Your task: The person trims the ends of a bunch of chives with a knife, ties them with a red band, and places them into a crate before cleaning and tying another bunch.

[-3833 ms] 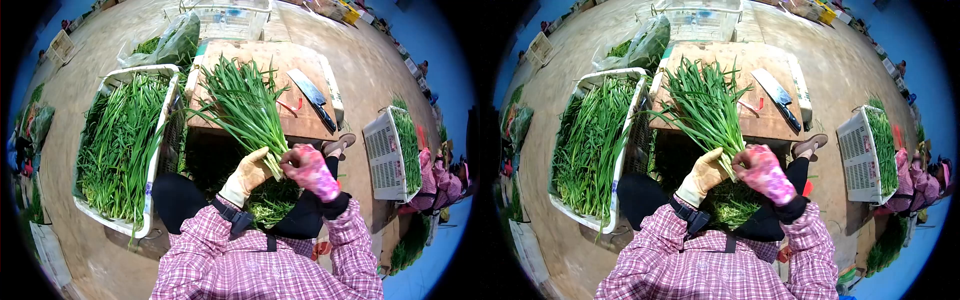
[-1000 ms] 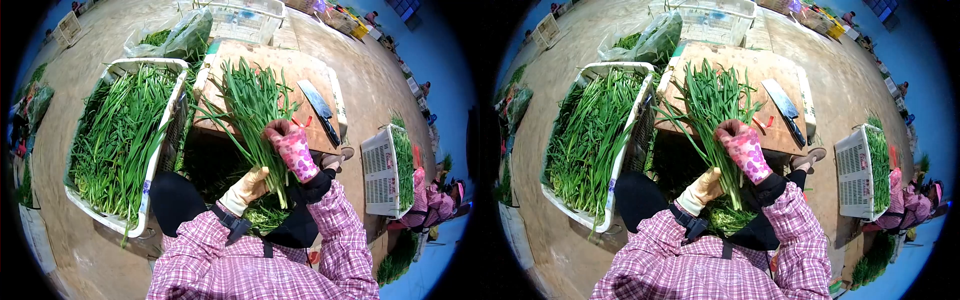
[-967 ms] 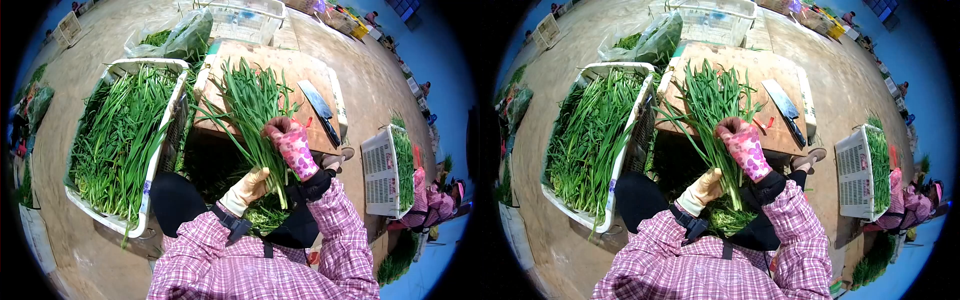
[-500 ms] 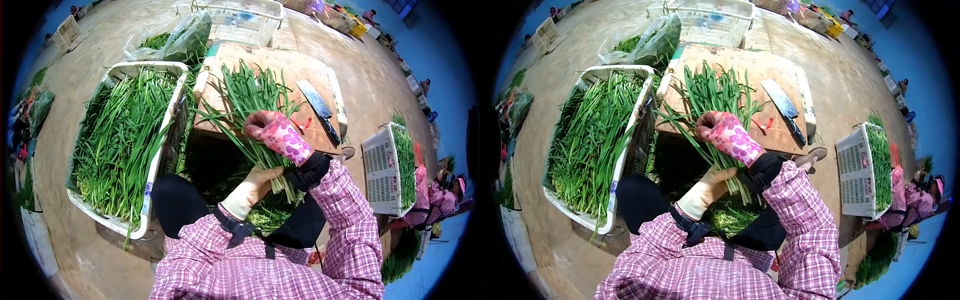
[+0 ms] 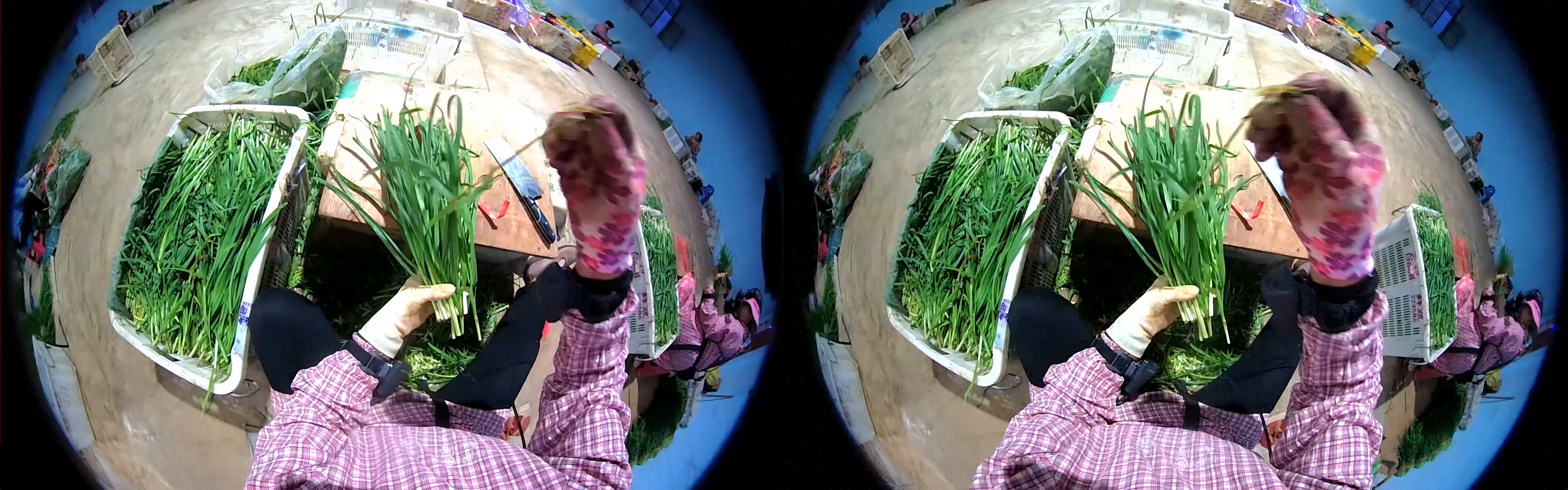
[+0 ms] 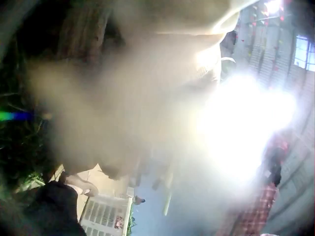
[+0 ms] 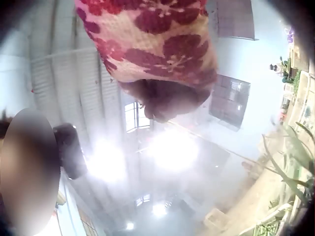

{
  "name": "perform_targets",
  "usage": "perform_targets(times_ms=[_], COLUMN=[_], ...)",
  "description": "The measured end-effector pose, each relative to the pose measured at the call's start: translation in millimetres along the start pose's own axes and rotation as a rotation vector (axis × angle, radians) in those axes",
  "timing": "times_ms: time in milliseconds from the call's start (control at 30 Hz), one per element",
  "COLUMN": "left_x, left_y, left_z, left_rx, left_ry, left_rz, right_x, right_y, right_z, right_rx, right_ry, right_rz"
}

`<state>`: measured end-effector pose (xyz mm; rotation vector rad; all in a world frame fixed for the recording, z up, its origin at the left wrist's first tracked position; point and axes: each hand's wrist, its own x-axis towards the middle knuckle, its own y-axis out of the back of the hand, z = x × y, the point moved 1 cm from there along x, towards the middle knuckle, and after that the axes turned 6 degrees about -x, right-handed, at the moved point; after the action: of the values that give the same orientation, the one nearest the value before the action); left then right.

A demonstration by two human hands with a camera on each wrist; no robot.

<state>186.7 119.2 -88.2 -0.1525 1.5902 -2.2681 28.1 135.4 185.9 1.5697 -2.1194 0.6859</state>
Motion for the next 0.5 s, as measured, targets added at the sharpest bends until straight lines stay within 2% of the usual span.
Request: perform_targets(times_ms=[33, 67, 133, 200, 233, 267, 300, 367, 400, 433, 467, 500], left_x=[1.6, 3.1, 4.7, 4.1, 3.9, 3.2, 4.2, 5.8, 6.3, 0.7, 6.6, 5.7], left_y=[5.4, 10.5, 15.4, 15.2, 13.1, 11.9, 16.5, 21.0, 22.0, 8.0, 20.5, 20.2], left_z=[-2.4, -4.0, -4.0, -2.6, -0.9, 0.1, -0.9, -1.7, -1.1, 3.6, -2.1, -2.1], left_rx=[0.012, 0.022, 0.045, 0.020, 0.018, 0.011, 0.017, -0.007, -0.019, -0.027, -0.055, -0.060], left_ry=[-0.015, -0.005, 0.018, 0.038, 0.033, 0.028, 0.032, 0.050, 0.062, 0.032, 0.051, 0.060], left_rz=[0.004, -0.007, -0.032, -0.103, -0.120, -0.136, -0.162, -0.199, -0.217, -0.182, -0.195, -0.198], right_x=[-0.1, -1.2, 2.9, -2.0, 2.5, -6.4, -7.7, -24.7, -43.7, -59.7, -85.0, -119.4], right_y=[1.2, 2.7, 19.0, 27.1, 27.3, 22.7, 33.2, 50.8, 54.1, 76.8, 81.8, 122.1], right_z=[-11.6, -29.6, -46.2, -63.3, -77.7, -96.3, -109.6, -123.8, -125.7, -122.2, -109.0, -89.7], right_rx=[0.053, 0.034, 0.161, 0.135, 0.140, -0.023, 0.047, 0.072, 0.028, 0.070, 0.060, 0.135], right_ry=[0.026, 0.027, 0.069, 0.166, 0.211, 0.200, 0.188, 0.188, 0.205, 0.171, 0.158, 0.064], right_rz=[0.003, -0.090, -0.100, 0.049, 0.013, 0.235, -0.003, -0.113, 0.018, -0.021, 0.123, 0.415])
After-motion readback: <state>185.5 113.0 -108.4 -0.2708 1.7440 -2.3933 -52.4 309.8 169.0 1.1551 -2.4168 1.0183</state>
